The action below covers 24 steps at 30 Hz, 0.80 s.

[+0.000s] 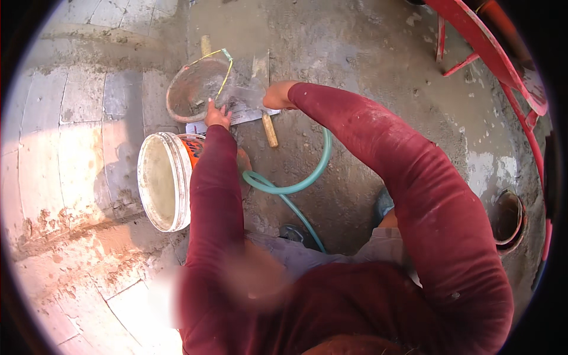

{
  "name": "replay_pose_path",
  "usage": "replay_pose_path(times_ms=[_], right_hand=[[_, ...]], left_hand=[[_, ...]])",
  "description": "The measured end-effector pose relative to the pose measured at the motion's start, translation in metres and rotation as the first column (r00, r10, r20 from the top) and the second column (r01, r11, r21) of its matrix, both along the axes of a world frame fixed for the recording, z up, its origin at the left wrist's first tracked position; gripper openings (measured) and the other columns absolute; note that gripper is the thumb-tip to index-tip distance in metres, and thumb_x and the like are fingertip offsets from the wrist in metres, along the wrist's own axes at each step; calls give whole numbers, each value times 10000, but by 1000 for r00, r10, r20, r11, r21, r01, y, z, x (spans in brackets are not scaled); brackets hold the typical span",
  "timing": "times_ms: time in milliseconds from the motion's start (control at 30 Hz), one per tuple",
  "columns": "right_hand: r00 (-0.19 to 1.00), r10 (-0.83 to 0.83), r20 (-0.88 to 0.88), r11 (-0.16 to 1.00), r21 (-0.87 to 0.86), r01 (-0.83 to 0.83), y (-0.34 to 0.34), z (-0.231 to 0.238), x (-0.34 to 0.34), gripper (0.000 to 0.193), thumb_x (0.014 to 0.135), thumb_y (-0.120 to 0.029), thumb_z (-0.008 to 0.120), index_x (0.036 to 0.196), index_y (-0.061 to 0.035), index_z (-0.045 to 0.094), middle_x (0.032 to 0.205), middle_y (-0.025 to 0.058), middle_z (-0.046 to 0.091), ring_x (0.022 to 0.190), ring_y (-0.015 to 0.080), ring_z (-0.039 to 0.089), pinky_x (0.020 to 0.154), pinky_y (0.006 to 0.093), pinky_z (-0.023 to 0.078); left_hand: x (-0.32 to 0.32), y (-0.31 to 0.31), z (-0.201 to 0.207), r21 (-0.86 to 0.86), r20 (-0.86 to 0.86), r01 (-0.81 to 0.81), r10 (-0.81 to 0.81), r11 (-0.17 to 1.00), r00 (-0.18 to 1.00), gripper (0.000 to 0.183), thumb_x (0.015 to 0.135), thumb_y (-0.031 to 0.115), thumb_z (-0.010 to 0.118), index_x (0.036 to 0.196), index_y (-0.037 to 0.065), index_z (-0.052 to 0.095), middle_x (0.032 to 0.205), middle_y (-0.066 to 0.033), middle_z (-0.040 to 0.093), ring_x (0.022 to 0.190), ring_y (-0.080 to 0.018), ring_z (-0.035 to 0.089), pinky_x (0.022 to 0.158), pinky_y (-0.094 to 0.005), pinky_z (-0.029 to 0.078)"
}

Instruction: The person cleans various plastic buckets and a metal trowel by rinsing them with water from a hose and scrubbing them by hand at a construction site.

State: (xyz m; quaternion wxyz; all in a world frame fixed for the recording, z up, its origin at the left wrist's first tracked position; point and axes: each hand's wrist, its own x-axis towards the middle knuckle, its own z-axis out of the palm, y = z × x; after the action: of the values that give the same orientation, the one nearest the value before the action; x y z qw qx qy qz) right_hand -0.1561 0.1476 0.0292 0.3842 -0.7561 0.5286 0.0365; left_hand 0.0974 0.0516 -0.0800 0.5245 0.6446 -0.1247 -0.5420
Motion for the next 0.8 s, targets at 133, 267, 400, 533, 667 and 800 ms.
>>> replay_pose_path(times_ms=[133, 267, 400, 533, 667, 800], right_hand=[[984, -26, 178, 999, -39, 34, -13, 30, 5, 273, 779, -180, 495, 817, 41, 650, 753, 215, 620, 694, 318, 603, 592, 468, 438], [978, -33, 207, 997, -67, 48, -22, 25, 2, 302, 807, -215, 467, 797, 16, 661, 771, 229, 642, 728, 357, 643, 587, 483, 458], [974, -112, 196, 982, -127, 139, -29, 5, 6, 363, 817, -227, 454, 966, 9, 687, 994, 240, 667, 946, 408, 641, 760, 493, 492], [943, -291, 161, 957, 61, 285, -24, 7, 0, 427, 825, -244, 446, 1099, 1, 663, 1143, 215, 645, 1066, 398, 607, 899, 484, 455], [955, -289, 71, 956, 69, 285, -14, 11, -10, 430, 832, -256, 439, 1094, -2, 666, 1152, 206, 645, 1081, 380, 610, 896, 468, 460], [996, -85, 8, 992, 98, 84, -7, 15, -17, 439, 837, -271, 438, 1107, -10, 666, 1173, 194, 641, 1100, 374, 605, 911, 460, 460]], left_hand=[[109, -52, 43, -222, -47, -115, 107, 968, 993, 471, 908, 220, 563, 1345, 85, 446, 1318, -120, 504, 1175, -310, 521, 953, -520, 439], [82, -81, 64, -56, 353, -15, 33, 998, 935, 493, 864, 196, 606, 1320, 59, 478, 1268, -128, 566, 1040, -335, 618, 868, -497, 499], [70, -93, 103, 218, 922, 375, -316, 901, 225, 448, 797, 164, 649, 1218, 38, 564, 1155, -187, 640, 1017, -369, 638, 875, -466, 500], [46, -82, 104, 498, 856, 410, -358, 764, -373, 399, 745, 106, 644, 1139, 49, 608, 1090, -241, 647, 1030, -398, 618, 894, -451, 490], [48, -64, 87, 411, 881, 453, -218, 792, -419, 434, 719, 49, 631, 1153, 48, 604, 1056, -222, 664, 1009, -403, 624, 887, -460, 486], [49, -37, 91, 271, 962, 678, -213, 684, -171, 524, 693, -23, 617, 1213, 25, 577, 1089, -228, 646, 1020, -431, 608, 884, -462, 484]])
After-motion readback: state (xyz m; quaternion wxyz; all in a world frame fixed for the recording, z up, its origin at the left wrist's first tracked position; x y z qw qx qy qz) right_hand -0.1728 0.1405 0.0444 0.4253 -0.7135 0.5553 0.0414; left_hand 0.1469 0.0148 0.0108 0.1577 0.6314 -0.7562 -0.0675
